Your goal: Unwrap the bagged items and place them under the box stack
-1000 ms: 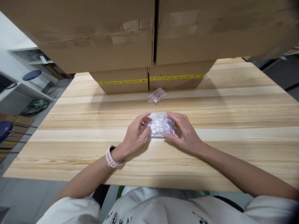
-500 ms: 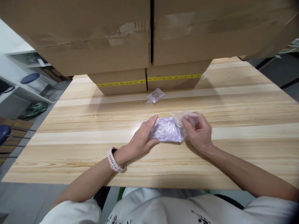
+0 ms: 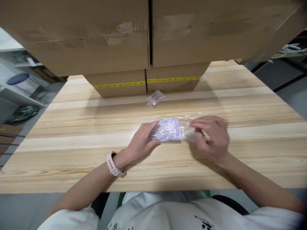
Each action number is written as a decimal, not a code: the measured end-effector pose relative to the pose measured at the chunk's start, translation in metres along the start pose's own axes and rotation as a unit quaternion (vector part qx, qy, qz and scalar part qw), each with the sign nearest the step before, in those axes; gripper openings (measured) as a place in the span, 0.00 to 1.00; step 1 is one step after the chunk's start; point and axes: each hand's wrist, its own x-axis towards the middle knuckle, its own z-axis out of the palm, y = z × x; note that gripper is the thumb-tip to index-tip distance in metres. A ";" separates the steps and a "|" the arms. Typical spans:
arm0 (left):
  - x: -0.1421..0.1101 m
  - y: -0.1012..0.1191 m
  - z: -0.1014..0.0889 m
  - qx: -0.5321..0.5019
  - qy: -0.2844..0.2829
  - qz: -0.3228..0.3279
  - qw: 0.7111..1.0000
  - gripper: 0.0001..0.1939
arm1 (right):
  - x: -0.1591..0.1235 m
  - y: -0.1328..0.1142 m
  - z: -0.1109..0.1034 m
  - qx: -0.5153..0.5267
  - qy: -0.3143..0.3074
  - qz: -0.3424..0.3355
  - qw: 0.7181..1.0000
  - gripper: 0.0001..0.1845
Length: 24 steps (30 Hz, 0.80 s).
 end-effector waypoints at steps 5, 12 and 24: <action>0.003 0.005 0.004 -0.017 0.060 -0.028 0.998 0.07 | -0.016 -0.003 0.025 0.066 -0.184 0.048 0.979 0.28; 0.002 0.012 -0.028 -0.334 0.157 -0.229 0.901 0.08 | -0.030 0.015 0.034 0.045 -0.281 0.037 0.958 0.35; -0.026 0.008 -0.067 -0.368 0.081 -0.352 0.857 0.19 | -0.031 0.017 0.036 0.007 -0.285 0.000 0.959 0.29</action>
